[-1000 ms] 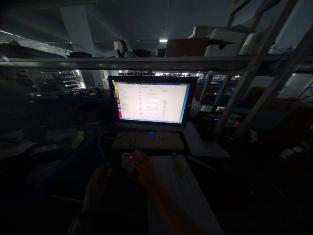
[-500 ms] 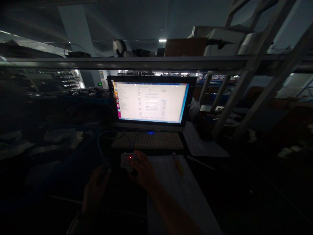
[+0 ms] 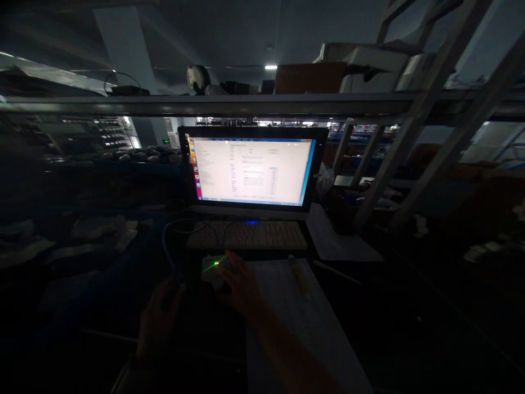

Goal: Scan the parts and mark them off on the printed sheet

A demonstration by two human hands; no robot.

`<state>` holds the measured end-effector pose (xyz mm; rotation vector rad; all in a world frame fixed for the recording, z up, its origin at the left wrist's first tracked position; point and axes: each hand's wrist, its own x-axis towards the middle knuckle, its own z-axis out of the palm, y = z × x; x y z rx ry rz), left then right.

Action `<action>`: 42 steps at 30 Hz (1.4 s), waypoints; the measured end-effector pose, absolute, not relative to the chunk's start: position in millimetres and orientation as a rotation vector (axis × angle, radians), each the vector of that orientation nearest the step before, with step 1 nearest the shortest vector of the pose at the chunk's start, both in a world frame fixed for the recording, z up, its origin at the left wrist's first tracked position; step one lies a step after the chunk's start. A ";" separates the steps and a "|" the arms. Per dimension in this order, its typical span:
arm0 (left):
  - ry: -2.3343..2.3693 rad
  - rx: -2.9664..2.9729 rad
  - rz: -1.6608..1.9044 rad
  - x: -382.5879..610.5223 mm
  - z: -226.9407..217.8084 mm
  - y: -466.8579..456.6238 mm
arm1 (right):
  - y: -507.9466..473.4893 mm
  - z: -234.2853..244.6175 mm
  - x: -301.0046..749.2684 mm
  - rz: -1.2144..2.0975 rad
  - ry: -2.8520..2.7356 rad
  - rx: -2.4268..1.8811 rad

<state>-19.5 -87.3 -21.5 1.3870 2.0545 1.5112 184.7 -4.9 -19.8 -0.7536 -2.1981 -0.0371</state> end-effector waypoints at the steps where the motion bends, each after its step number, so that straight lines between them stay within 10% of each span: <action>1: 2.067 1.384 1.499 -19.4 -21.4 -87.5 | -5.0 -19.4 185.2 -0.040 -2.205 -0.750; 42: 1.612 1.662 1.586 8.8 5.9 -29.1 | -32.2 11.0 200.2 0.318 -2.211 -0.810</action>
